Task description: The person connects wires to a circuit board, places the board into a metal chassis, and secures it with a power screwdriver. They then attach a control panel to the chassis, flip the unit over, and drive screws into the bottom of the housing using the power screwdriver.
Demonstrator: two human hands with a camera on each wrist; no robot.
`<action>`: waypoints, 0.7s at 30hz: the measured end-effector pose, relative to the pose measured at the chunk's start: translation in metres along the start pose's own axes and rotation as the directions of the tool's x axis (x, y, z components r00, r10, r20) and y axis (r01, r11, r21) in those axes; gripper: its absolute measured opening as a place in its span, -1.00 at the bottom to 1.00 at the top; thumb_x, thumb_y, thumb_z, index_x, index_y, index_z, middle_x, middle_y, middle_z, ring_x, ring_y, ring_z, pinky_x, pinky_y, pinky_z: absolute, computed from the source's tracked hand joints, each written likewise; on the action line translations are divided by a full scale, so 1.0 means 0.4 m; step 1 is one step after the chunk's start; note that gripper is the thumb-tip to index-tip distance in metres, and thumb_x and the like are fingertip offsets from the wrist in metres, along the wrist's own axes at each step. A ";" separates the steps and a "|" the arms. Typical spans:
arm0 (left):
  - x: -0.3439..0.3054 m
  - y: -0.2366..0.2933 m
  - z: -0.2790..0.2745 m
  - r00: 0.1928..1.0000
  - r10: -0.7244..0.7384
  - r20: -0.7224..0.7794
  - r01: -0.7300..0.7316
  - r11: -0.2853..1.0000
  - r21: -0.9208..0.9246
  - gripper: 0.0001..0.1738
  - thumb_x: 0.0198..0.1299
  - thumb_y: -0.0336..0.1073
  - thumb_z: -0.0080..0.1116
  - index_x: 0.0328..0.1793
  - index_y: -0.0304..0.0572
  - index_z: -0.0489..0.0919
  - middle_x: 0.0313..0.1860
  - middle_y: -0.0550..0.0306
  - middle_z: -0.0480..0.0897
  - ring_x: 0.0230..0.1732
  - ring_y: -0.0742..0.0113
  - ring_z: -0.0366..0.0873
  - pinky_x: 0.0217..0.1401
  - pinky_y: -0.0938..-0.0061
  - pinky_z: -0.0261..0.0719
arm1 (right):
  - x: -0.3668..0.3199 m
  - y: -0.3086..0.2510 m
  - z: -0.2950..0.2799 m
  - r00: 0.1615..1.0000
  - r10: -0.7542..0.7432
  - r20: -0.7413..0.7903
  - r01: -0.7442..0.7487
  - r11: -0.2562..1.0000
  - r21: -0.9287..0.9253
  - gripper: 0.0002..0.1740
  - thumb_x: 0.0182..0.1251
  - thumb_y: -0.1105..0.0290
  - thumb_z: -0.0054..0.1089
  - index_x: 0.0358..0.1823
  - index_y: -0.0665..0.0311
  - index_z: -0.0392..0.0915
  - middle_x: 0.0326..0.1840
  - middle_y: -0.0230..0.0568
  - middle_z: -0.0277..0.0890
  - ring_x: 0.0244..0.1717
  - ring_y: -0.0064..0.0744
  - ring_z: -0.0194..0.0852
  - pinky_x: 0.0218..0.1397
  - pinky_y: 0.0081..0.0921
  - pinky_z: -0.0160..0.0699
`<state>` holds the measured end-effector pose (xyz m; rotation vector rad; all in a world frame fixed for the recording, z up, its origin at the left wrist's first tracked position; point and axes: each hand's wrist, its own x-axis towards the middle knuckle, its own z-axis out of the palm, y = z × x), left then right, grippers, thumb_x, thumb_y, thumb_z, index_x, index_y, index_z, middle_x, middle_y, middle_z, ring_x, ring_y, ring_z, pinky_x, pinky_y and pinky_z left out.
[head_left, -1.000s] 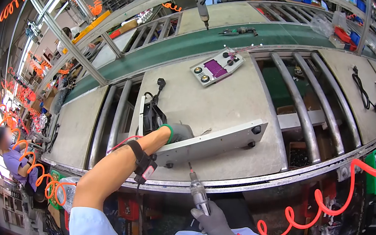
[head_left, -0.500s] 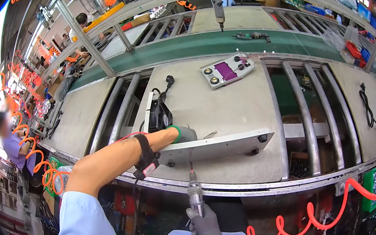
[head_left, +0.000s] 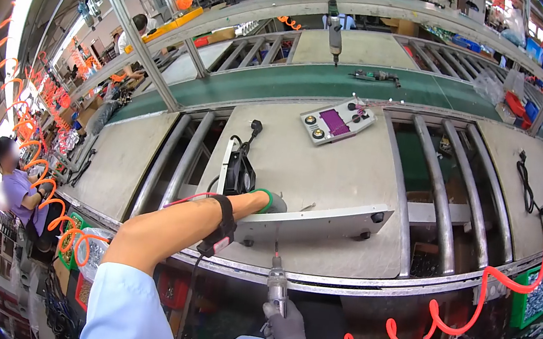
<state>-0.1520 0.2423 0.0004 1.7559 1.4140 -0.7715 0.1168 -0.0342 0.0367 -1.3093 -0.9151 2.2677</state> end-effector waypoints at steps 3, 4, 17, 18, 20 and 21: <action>0.050 -0.046 0.011 0.999 0.039 0.023 -0.041 0.998 0.057 -0.49 0.10 -0.11 0.29 0.14 -0.24 0.75 -0.02 -0.03 0.80 -0.12 0.18 0.68 -0.01 0.13 0.61 | -0.009 -0.008 0.003 1.000 -0.004 0.003 0.004 1.000 -0.029 -0.60 0.45 0.15 0.31 0.07 0.24 0.43 -0.50 -0.35 0.43 -0.62 -0.60 0.48 -0.60 -0.57 0.47; 0.023 -0.029 0.011 1.000 -0.003 -0.008 0.002 0.999 -0.049 -0.53 0.14 -0.14 0.26 0.13 -0.22 0.75 -0.04 0.00 0.80 -0.13 0.19 0.67 -0.01 0.14 0.60 | -0.011 -0.011 0.002 1.000 -0.008 0.006 0.008 1.000 -0.030 -0.60 0.45 0.15 0.31 0.08 0.25 0.43 -0.50 -0.35 0.44 -0.62 -0.60 0.47 -0.59 -0.57 0.47; -0.270 0.109 -0.080 0.971 -0.214 -0.110 0.214 0.977 -0.009 -0.56 0.14 -0.14 0.25 0.01 -0.35 0.77 -0.12 -0.11 0.80 -0.19 0.11 0.75 -0.10 0.18 0.68 | -0.148 -0.024 -0.224 0.983 -0.170 -0.076 0.148 0.960 -0.236 -0.53 0.30 0.22 0.43 0.11 0.28 0.47 -0.29 -0.30 0.52 -0.39 -0.56 0.48 -0.34 -0.50 0.50; -0.314 0.150 -0.129 0.953 -0.261 -0.151 0.237 0.958 -0.163 -0.60 0.18 -0.13 0.24 -0.06 -0.33 0.77 -0.18 -0.12 0.80 -0.26 0.15 0.76 -0.14 0.21 0.69 | -0.148 0.012 -0.257 0.957 -0.268 -0.108 0.232 0.937 -0.262 -0.46 0.27 0.26 0.43 0.21 0.32 0.48 -0.14 -0.21 0.58 -0.21 -0.45 0.54 -0.14 -0.44 0.54; -0.321 0.164 -0.213 0.920 -0.274 -0.281 0.217 0.952 -0.217 -0.64 0.25 -0.11 0.22 -0.16 -0.32 0.75 -0.28 -0.13 0.77 -0.39 0.21 0.76 -0.22 0.26 0.71 | -0.157 0.045 -0.319 0.925 -0.354 -0.136 0.294 0.895 -0.335 -0.41 0.29 0.23 0.39 0.30 0.32 0.49 -0.03 -0.09 0.63 -0.05 -0.32 0.60 0.03 -0.36 0.57; -0.311 0.164 -0.254 0.898 -0.223 -0.379 0.192 0.974 -0.117 -0.64 0.28 -0.10 0.21 -0.18 -0.31 0.73 -0.33 -0.15 0.76 -0.45 0.23 0.75 -0.25 0.27 0.72 | -0.164 0.047 -0.342 0.924 -0.349 -0.160 0.278 0.896 -0.347 -0.41 0.29 0.23 0.39 0.29 0.32 0.49 -0.04 -0.09 0.63 -0.07 -0.32 0.60 0.02 -0.35 0.57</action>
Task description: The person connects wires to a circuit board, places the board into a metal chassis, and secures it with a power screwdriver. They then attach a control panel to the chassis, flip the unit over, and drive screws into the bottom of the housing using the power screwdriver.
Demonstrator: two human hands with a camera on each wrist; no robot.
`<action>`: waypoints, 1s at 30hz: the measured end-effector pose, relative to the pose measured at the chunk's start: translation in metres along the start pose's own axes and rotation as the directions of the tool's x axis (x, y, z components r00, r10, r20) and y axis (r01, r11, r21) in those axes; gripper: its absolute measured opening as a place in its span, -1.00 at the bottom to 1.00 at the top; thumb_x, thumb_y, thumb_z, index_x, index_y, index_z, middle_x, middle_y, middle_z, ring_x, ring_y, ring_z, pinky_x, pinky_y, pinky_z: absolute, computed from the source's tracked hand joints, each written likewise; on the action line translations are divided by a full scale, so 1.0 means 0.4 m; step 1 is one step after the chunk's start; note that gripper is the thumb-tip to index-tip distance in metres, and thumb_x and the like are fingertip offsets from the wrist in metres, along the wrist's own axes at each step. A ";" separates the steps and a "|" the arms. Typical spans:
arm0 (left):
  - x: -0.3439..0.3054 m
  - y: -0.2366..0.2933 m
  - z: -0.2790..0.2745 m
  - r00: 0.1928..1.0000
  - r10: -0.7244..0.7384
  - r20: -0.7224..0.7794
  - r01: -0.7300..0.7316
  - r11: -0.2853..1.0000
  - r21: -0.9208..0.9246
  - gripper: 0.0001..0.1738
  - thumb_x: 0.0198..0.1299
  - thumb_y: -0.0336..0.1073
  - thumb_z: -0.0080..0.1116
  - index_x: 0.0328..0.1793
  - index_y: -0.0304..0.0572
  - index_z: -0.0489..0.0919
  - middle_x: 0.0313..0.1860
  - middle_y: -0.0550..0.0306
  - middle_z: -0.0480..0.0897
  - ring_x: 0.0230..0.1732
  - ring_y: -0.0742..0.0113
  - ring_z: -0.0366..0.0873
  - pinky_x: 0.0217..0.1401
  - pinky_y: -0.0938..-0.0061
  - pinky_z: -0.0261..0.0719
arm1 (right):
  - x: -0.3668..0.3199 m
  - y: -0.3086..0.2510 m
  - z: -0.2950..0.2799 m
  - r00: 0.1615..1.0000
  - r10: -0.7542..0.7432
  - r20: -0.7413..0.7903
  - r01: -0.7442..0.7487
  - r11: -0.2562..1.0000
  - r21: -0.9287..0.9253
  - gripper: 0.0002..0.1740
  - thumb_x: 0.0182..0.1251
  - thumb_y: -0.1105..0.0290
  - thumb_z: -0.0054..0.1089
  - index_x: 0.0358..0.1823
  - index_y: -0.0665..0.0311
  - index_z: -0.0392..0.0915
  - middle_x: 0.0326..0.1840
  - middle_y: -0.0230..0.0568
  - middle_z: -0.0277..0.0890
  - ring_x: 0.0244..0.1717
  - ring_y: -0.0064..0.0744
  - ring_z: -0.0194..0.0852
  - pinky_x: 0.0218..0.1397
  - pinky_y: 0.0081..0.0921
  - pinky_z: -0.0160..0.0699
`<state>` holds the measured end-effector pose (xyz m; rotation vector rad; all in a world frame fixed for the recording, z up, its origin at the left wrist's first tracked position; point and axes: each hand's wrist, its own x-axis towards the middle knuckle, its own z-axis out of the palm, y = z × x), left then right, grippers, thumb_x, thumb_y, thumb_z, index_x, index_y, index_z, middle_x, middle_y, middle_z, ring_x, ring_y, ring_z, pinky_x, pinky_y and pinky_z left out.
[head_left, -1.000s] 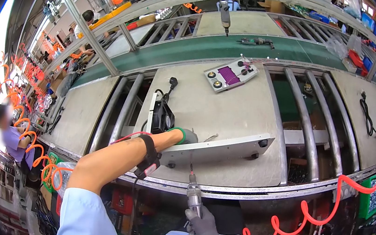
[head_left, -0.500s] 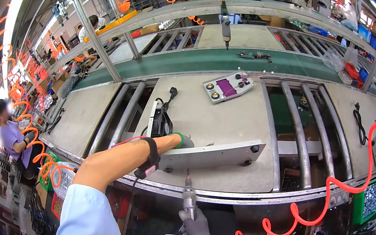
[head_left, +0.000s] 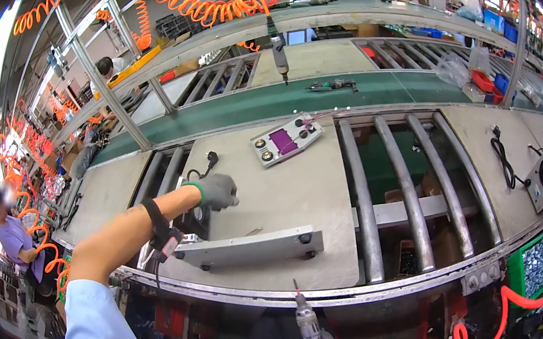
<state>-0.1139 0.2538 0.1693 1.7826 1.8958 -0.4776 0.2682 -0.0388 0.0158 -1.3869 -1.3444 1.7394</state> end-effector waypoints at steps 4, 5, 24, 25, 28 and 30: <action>0.147 0.046 -0.012 0.900 0.258 -0.352 -0.162 0.946 0.279 -0.66 0.31 -0.15 0.22 0.02 -0.26 0.70 -0.12 -0.28 0.75 -0.05 -0.15 0.74 0.08 0.09 0.65 | -0.031 0.070 -0.061 0.986 -0.008 -0.168 -0.002 0.998 -0.056 -0.47 0.27 0.28 0.40 0.22 0.32 0.50 -0.12 -0.11 0.60 -0.13 -0.31 0.55 -0.01 -0.32 0.56; 0.187 0.059 -0.007 0.897 0.252 -0.362 -0.166 0.953 0.251 -0.66 0.31 -0.17 0.21 0.06 -0.25 0.67 -0.06 -0.31 0.72 0.04 -0.21 0.69 0.15 0.05 0.61 | -0.046 0.077 -0.074 0.973 -0.036 -0.228 0.023 0.998 -0.057 -0.51 0.27 0.31 0.40 0.19 0.32 0.51 -0.14 -0.11 0.59 -0.14 -0.31 0.54 -0.02 -0.31 0.56; 0.352 0.254 -0.041 0.951 0.182 -0.251 -0.078 0.924 0.374 -0.69 0.06 -0.28 0.23 -0.09 -0.24 0.75 -0.15 -0.27 0.76 -0.06 -0.15 0.76 0.02 0.13 0.71 | -0.074 -0.006 -0.105 0.959 0.029 -0.281 -0.027 1.000 0.010 -0.59 0.18 0.30 0.50 -0.06 0.27 0.49 -0.35 -0.23 0.54 -0.35 -0.37 0.50 -0.21 -0.30 0.57; 0.307 0.283 -0.059 0.958 0.190 -0.217 -0.114 0.940 0.320 -0.68 0.04 -0.27 0.24 -0.10 -0.25 0.74 -0.15 -0.29 0.75 -0.08 -0.16 0.75 0.02 0.14 0.71 | -0.058 0.005 -0.098 0.956 -0.011 -0.293 0.015 1.000 0.010 -0.58 0.18 0.29 0.51 -0.06 0.27 0.48 -0.36 -0.24 0.55 -0.35 -0.38 0.52 -0.22 -0.31 0.57; 0.255 0.325 -0.083 0.954 0.259 -0.150 -0.255 0.966 0.046 -0.70 0.10 -0.26 0.29 -0.09 -0.28 0.71 -0.22 -0.12 0.74 -0.18 0.08 0.74 -0.05 0.25 0.71 | -0.038 -0.039 -0.097 0.948 -0.041 -0.317 0.036 0.999 -0.021 -0.57 0.18 0.26 0.51 -0.05 0.27 0.49 -0.37 -0.23 0.58 -0.35 -0.40 0.57 -0.22 -0.35 0.59; 0.220 0.348 -0.088 0.960 0.260 -0.108 -0.281 0.892 -0.355 -0.73 0.16 -0.28 0.29 -0.07 -0.29 0.70 -0.23 0.00 0.73 -0.19 0.23 0.72 -0.09 0.31 0.71 | -0.033 -0.069 -0.092 0.943 -0.047 -0.330 0.038 0.999 -0.035 -0.56 0.18 0.25 0.51 -0.03 0.27 0.50 -0.36 -0.22 0.60 -0.33 -0.41 0.60 -0.21 -0.36 0.60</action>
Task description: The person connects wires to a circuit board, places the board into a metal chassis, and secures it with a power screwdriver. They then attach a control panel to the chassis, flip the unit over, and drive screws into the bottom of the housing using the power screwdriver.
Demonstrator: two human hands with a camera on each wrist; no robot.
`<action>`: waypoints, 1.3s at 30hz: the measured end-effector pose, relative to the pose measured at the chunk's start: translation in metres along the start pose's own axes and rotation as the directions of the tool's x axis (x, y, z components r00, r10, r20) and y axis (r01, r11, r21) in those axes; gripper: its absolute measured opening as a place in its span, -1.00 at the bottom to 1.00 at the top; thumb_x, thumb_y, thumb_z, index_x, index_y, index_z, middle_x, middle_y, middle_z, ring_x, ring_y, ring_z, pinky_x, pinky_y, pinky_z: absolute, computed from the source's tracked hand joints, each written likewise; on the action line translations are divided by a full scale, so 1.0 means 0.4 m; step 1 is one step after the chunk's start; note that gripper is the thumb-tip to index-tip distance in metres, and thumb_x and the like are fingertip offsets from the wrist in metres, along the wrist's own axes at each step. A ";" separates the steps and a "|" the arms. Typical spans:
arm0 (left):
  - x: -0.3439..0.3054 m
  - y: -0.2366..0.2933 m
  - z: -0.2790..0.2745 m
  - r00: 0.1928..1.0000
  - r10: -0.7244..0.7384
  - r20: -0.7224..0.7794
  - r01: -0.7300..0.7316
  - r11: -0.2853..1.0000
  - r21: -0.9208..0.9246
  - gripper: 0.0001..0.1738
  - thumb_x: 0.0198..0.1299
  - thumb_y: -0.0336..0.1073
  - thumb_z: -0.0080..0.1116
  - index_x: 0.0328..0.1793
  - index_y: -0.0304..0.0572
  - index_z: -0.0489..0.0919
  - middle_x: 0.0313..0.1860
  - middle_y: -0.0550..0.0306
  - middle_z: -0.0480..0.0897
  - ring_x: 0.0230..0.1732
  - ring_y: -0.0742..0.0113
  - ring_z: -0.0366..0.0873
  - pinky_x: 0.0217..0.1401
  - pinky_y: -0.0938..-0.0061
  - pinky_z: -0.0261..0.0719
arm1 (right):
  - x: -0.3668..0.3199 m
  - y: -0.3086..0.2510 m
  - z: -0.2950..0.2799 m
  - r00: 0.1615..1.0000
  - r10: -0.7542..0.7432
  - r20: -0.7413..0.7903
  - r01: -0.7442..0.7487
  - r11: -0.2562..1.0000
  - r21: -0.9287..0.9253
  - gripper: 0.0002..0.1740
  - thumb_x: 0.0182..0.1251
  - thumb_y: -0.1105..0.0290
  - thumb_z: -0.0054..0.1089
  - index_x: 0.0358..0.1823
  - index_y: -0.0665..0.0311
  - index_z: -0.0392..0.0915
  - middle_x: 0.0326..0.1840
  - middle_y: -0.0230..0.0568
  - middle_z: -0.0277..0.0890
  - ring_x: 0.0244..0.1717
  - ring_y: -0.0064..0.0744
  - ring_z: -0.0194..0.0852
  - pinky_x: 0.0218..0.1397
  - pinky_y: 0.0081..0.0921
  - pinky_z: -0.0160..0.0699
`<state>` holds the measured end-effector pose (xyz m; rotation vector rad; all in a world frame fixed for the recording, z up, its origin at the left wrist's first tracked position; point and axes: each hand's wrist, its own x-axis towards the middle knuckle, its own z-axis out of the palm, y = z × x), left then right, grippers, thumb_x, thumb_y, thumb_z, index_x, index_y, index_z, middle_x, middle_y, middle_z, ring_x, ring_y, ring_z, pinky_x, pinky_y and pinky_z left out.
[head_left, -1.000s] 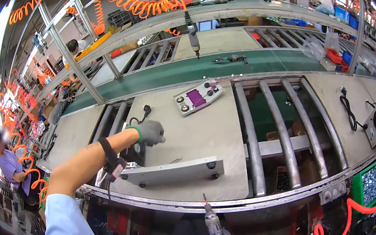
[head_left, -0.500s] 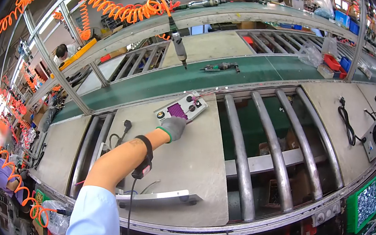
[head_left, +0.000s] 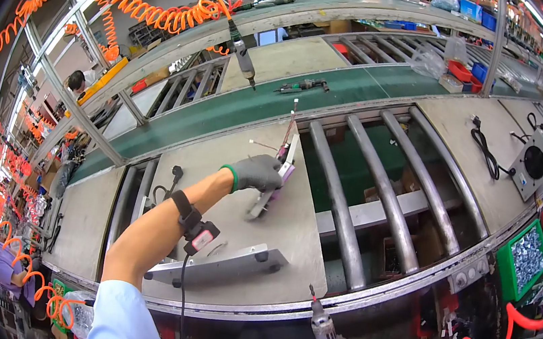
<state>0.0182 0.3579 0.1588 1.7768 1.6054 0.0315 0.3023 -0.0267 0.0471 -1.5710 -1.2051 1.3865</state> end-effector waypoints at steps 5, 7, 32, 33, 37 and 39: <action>-0.040 0.018 0.048 0.978 0.023 0.208 0.105 0.805 -0.584 -0.61 0.46 -0.22 0.20 0.29 -0.26 0.49 -0.01 0.10 0.63 0.00 0.24 0.70 0.11 0.16 0.80 | 0.008 -0.004 0.016 0.999 -0.025 0.037 0.026 1.000 -0.005 -0.54 0.25 0.25 0.46 0.10 0.25 0.53 -0.19 -0.18 0.68 -0.18 -0.37 0.67 -0.09 -0.39 0.62; -0.072 0.030 0.089 0.972 0.080 0.219 0.118 0.642 -0.758 -0.69 0.46 -0.29 0.15 0.22 -0.26 0.50 0.09 -0.01 0.59 0.02 0.06 0.70 0.12 -0.02 0.80 | 0.019 0.022 0.030 0.996 -0.066 0.056 0.065 0.998 0.020 -0.57 0.27 0.25 0.45 0.07 0.25 0.51 -0.24 -0.25 0.61 -0.28 -0.47 0.59 -0.22 -0.47 0.56; -0.253 -0.075 0.128 0.964 -0.006 -0.266 -0.079 0.948 -0.308 -0.57 0.46 0.05 0.14 0.11 -0.17 0.56 -0.21 0.16 0.55 -0.22 0.26 0.49 -0.12 0.26 0.56 | 0.131 -0.117 0.100 0.963 0.152 0.224 -0.177 0.979 0.100 -0.63 0.38 0.21 0.36 -0.02 0.33 0.48 -0.51 -0.36 0.42 -0.65 -0.63 0.42 -0.63 -0.58 0.44; -0.292 -0.089 0.146 0.906 0.119 -0.405 -0.185 0.975 -0.127 -0.54 0.46 0.07 0.11 0.05 -0.23 0.60 -0.30 -0.01 0.63 -0.19 0.16 0.64 -0.09 0.26 0.60 | 0.131 -0.118 0.103 0.962 0.147 0.232 -0.172 0.981 0.090 -0.63 0.38 0.21 0.36 -0.03 0.33 0.47 -0.51 -0.36 0.42 -0.65 -0.63 0.42 -0.63 -0.58 0.44; -0.484 -0.121 0.238 0.803 0.291 -0.520 -0.215 0.955 0.202 -0.56 0.38 0.06 0.21 -0.05 -0.23 0.62 -0.35 -0.16 0.66 -0.23 -0.04 0.72 -0.19 0.13 0.61 | 0.125 -0.125 0.117 0.960 0.157 0.233 -0.174 0.983 0.053 -0.66 0.40 0.22 0.31 -0.03 0.32 0.46 -0.51 -0.35 0.44 -0.64 -0.62 0.44 -0.63 -0.58 0.45; -0.521 -0.167 0.272 0.746 0.410 -0.525 -0.215 0.894 0.393 -0.57 0.33 0.05 0.26 -0.08 -0.22 0.62 -0.38 -0.14 0.65 -0.31 -0.13 0.69 -0.25 0.09 0.61 | 0.119 -0.137 0.125 0.960 0.155 0.233 -0.164 0.986 0.019 -0.66 0.40 0.22 0.30 -0.02 0.31 0.45 -0.51 -0.35 0.44 -0.64 -0.62 0.44 -0.63 -0.57 0.46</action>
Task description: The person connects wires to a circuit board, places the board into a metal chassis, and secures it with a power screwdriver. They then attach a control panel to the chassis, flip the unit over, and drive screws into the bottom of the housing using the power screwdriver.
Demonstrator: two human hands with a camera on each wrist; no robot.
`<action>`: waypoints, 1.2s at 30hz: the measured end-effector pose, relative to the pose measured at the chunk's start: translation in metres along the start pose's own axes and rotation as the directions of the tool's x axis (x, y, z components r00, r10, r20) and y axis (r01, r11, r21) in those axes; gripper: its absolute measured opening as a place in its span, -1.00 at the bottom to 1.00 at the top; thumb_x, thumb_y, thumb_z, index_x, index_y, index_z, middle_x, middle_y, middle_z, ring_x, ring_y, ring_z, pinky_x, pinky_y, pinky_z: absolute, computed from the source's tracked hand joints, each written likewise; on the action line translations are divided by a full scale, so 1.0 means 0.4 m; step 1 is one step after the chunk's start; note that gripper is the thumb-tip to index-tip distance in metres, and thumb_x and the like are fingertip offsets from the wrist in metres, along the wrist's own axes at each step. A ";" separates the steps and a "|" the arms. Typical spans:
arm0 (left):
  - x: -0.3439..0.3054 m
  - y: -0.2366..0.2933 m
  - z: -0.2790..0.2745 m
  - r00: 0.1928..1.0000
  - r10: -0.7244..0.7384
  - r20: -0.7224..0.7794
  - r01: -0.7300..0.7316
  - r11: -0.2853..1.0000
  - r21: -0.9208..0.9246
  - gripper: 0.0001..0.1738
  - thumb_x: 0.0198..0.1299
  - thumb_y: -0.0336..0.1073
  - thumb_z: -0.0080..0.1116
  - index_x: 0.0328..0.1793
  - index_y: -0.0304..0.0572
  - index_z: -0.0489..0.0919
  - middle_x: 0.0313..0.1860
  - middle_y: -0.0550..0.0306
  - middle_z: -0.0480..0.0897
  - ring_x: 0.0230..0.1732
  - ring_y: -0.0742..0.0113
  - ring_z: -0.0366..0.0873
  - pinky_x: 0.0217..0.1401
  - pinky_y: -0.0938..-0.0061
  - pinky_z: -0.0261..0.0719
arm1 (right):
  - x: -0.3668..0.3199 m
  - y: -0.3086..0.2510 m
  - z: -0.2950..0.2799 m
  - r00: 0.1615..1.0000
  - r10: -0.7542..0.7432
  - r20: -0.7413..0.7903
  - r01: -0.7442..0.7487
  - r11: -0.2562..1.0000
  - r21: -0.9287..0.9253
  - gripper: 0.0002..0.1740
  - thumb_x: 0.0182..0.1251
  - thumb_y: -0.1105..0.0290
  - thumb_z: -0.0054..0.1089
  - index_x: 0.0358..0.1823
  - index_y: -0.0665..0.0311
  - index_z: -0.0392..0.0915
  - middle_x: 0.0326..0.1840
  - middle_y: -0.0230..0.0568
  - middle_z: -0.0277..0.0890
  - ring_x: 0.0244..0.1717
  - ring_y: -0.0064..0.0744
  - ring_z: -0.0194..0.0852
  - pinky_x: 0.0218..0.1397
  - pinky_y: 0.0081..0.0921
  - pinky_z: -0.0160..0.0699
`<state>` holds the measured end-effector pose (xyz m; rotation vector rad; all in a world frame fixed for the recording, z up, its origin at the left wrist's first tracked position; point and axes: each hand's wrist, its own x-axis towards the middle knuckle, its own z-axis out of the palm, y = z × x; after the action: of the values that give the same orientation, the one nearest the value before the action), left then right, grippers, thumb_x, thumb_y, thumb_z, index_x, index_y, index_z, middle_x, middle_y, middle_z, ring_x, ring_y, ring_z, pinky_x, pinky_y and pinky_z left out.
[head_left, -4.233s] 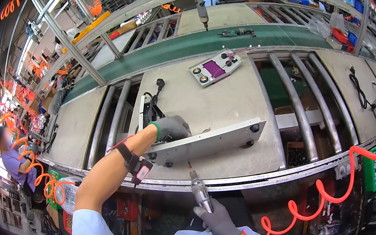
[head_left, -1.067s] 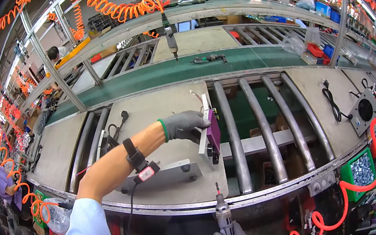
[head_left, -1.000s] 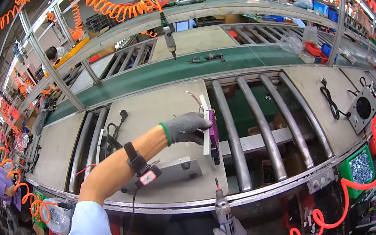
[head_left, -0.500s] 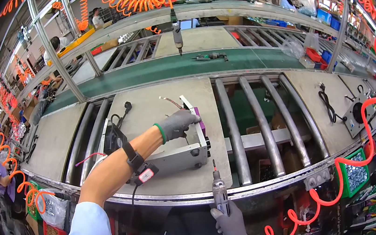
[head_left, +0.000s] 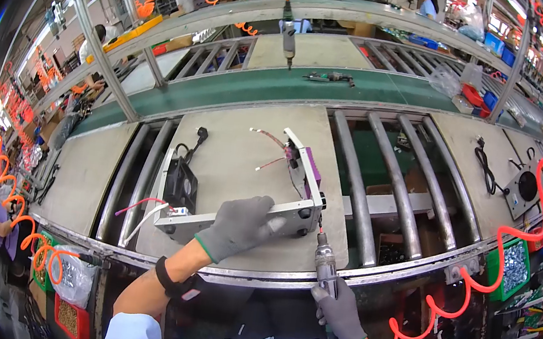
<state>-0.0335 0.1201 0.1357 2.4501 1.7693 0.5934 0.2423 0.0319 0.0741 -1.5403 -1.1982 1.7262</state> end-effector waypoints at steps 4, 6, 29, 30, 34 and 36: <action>-0.038 -0.002 -0.022 0.999 -0.015 0.043 0.012 0.997 0.071 -0.59 0.25 0.03 0.34 -0.11 -0.18 0.62 -0.37 -0.11 0.66 -0.34 -0.12 0.67 -0.30 0.08 0.60 | -0.027 0.001 0.018 1.000 -0.002 0.025 0.003 1.000 -0.025 -0.61 0.37 0.21 0.35 0.01 0.30 0.45 -0.49 -0.36 0.43 -0.63 -0.63 0.43 -0.61 -0.57 0.46; -0.055 -0.013 -0.022 0.998 -0.024 0.055 0.019 0.996 0.085 -0.60 0.22 0.03 0.35 -0.11 -0.16 0.62 -0.34 -0.09 0.66 -0.32 -0.08 0.68 -0.28 0.11 0.60 | -0.034 0.012 0.014 0.999 -0.009 0.043 0.010 1.000 -0.025 -0.59 0.35 0.21 0.38 0.02 0.30 0.45 -0.48 -0.37 0.42 -0.62 -0.63 0.42 -0.61 -0.57 0.44; -0.237 0.218 0.301 0.982 -0.109 -0.155 -0.006 0.800 -0.600 -0.82 0.21 -0.48 0.30 -0.05 -0.21 0.68 -0.24 -0.03 0.66 -0.23 0.00 0.68 -0.19 0.24 0.66 | -0.154 -0.206 -0.375 0.968 -0.109 0.227 0.221 -0.066 -0.973 -0.30 0.03 0.14 0.54 0.21 0.15 0.47 -0.17 -0.10 0.59 -0.30 0.01 0.72 -0.20 -0.11 0.73; -0.229 0.220 0.305 0.983 -0.100 -0.153 -0.011 0.803 -0.596 -0.82 0.20 -0.45 0.31 -0.06 -0.18 0.68 -0.23 -0.01 0.66 -0.19 -0.02 0.68 -0.16 0.21 0.67 | -0.146 -0.212 -0.377 0.965 -0.113 0.236 0.226 -0.092 -0.970 -0.29 0.01 0.14 0.56 0.21 0.17 0.48 -0.17 -0.10 0.59 -0.30 0.02 0.72 -0.21 -0.12 0.72; -0.186 0.240 0.314 0.984 -0.053 -0.170 -0.054 0.821 -0.569 -0.79 0.21 -0.48 0.30 -0.03 -0.21 0.68 -0.21 -0.07 0.66 -0.23 -0.05 0.68 -0.17 0.21 0.66 | -0.109 -0.227 -0.386 0.950 -0.094 0.299 0.286 -0.134 -0.949 -0.29 -0.02 0.11 0.59 0.16 0.19 0.50 -0.14 -0.09 0.61 -0.31 0.02 0.71 -0.23 -0.09 0.72; -0.167 0.251 0.320 0.989 -0.049 -0.137 -0.037 0.827 -0.561 -0.79 0.20 -0.46 0.30 -0.02 -0.19 0.68 -0.20 -0.06 0.66 -0.20 -0.06 0.68 -0.14 0.20 0.67 | -0.101 -0.239 -0.385 0.944 -0.089 0.317 0.300 -0.161 -0.940 -0.31 -0.01 0.12 0.58 0.14 0.20 0.50 -0.14 -0.10 0.61 -0.31 0.02 0.72 -0.23 -0.09 0.72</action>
<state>0.0829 0.0462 0.0264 2.0251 1.3689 1.1333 0.3831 0.0829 0.1838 -1.6250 -3.1137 0.2887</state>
